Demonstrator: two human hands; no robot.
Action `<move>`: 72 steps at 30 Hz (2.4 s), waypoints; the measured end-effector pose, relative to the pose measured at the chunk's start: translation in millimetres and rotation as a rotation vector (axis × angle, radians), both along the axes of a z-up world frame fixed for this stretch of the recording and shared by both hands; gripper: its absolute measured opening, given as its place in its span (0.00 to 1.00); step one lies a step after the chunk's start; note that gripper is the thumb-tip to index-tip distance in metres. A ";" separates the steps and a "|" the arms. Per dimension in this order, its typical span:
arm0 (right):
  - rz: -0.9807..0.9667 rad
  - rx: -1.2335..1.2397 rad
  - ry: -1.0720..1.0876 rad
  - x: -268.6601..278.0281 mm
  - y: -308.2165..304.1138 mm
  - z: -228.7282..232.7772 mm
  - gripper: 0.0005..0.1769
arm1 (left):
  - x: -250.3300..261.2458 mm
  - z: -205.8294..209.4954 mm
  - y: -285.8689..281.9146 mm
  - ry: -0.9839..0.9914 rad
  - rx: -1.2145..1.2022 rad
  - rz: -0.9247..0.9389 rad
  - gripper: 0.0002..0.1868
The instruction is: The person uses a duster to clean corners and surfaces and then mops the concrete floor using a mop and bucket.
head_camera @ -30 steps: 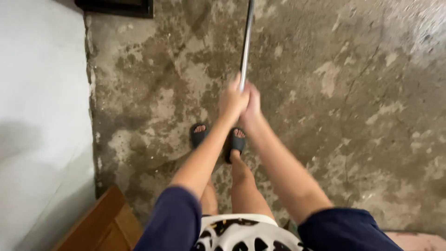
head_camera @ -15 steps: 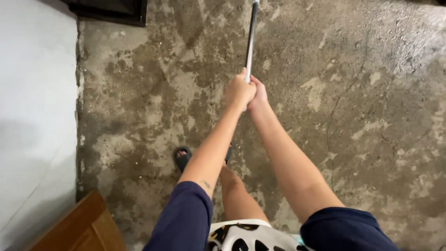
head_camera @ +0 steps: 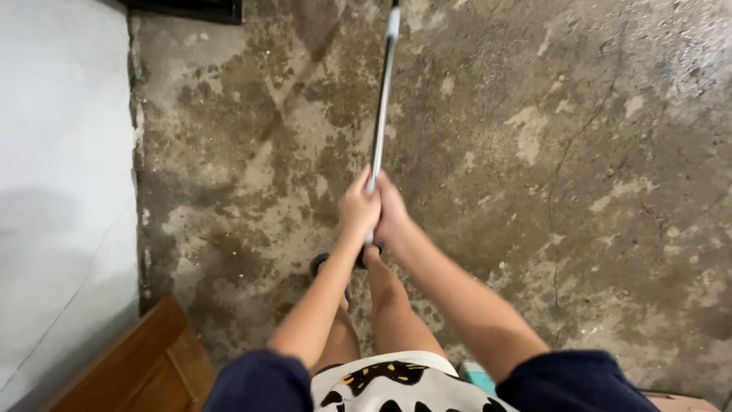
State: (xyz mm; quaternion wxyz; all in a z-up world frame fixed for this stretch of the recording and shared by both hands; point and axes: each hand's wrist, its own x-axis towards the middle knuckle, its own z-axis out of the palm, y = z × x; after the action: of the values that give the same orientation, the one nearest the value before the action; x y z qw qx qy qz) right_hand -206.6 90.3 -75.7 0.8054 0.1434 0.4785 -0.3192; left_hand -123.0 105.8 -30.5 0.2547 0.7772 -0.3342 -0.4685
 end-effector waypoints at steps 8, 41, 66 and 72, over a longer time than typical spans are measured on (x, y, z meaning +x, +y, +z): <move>0.164 -0.061 0.150 -5.6 -124.8 8.7 0.20 | -18.8 -15.0 -99.7 0.100 -0.080 0.142 0.28; 0.593 0.032 0.465 136.6 250.5 115.6 0.22 | 97.6 64.8 295.9 0.708 -0.112 0.837 0.22; 0.802 0.000 0.371 173.5 143.4 84.8 0.23 | 140.8 76.5 194.8 0.774 -0.155 0.920 0.24; 0.486 -0.062 0.238 195.2 109.3 63.3 0.15 | 164.6 65.6 146.2 0.574 -0.187 0.819 0.21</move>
State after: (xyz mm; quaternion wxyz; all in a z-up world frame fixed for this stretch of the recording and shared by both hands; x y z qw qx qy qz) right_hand -11.4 199.6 -12.4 0.8004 -0.0387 0.5802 -0.1456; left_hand 41.6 251.9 35.1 0.5674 0.6584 0.0409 -0.4929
